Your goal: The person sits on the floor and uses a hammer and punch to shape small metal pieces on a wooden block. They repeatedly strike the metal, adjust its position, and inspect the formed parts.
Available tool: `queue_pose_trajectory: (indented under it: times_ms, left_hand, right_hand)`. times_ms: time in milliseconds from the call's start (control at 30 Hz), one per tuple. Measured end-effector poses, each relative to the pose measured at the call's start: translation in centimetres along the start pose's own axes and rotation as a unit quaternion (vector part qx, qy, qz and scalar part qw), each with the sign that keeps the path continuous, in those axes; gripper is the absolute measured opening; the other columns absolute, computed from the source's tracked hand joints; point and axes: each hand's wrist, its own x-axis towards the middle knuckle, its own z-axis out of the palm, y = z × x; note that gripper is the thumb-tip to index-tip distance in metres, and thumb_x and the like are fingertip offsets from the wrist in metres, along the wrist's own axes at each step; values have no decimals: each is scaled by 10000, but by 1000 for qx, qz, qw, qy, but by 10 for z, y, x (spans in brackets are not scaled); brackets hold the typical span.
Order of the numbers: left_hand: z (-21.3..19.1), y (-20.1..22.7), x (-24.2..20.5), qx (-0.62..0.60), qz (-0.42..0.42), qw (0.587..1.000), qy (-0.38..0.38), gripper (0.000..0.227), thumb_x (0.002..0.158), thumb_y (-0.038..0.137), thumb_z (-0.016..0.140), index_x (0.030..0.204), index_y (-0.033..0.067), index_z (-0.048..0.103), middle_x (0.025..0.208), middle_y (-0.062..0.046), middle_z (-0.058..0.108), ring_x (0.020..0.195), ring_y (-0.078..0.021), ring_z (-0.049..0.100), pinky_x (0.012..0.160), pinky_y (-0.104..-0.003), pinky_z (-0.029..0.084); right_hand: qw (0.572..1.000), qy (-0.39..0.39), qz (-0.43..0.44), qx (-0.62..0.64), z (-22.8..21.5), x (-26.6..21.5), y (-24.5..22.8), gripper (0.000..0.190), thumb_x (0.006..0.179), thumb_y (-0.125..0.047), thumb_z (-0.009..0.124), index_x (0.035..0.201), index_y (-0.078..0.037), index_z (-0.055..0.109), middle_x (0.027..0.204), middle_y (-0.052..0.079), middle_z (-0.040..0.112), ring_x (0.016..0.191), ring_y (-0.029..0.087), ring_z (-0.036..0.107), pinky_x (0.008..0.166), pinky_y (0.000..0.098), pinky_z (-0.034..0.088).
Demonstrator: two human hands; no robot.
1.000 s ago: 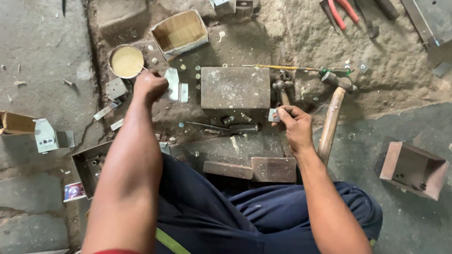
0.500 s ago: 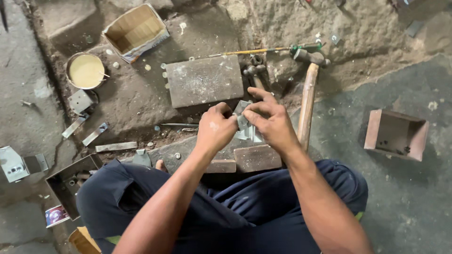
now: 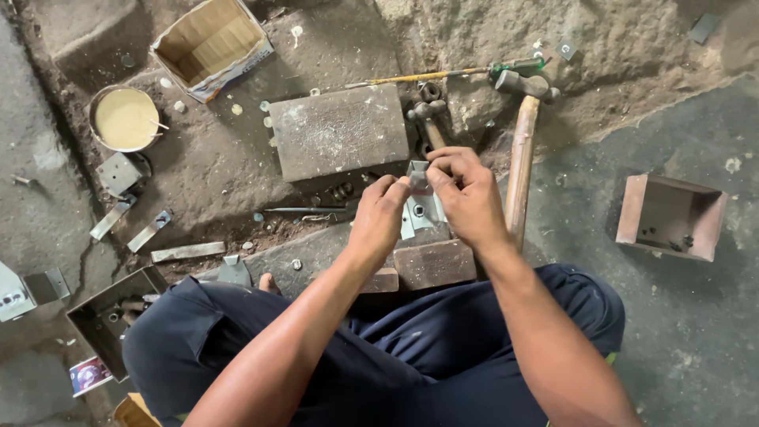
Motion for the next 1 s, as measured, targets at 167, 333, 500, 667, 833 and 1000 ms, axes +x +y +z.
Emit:
queue_pose_trajectory:
  times_ms: [167,333,500,667,833,1000]
  left_hand:
    - [2,6,-4,2,29,1000,7,529,1034,515,507,997,1,628,766,-49,489,736,-128,441,649,-331,416]
    - [7,15,-5,-85,-17,994,-63,482,971,502,548,1119,44,581,908,-16,592,780,-118,543,640,-317,545]
    - [10,11,-2,-131,23,987,-93,475,991,470,572,1179,33,559,984,-35,596,898,-117,584,682,-323,595]
    - [3,9,6,-127,37,987,-92,442,1007,436,543,1176,31,585,988,-33,604,875,-120,596,647,-298,570]
    - [1,5,8,-105,46,989,-96,423,1031,427,524,1157,29,595,972,-37,625,837,-108,607,636,-278,551]
    - [2,7,6,-130,41,984,-115,410,1040,419,517,1147,31,595,927,-32,636,788,-94,615,619,-269,527]
  right_hand:
    - [993,112,16,-14,14,-7,7,74,955,-55,697,948,18,708,1077,80,712,803,153,603,700,278,488]
    - [988,157,-16,0,5,-2,15,85,1011,-56,680,975,20,694,1040,82,703,898,142,651,791,282,530]
    - [987,158,1,-19,1,1,15,79,1007,-48,688,989,25,711,1002,81,701,882,142,642,784,282,522]
    - [995,54,21,77,-11,4,10,77,1001,-48,677,1010,15,718,1256,101,680,885,132,601,772,265,497]
    - [995,-82,-45,-22,-31,6,-2,83,976,-36,695,1032,16,726,1390,123,620,1146,205,652,914,303,541]
    - [993,-84,-44,-70,-28,4,-16,268,911,-84,777,1163,-11,720,1420,126,589,1256,270,626,1017,373,526]
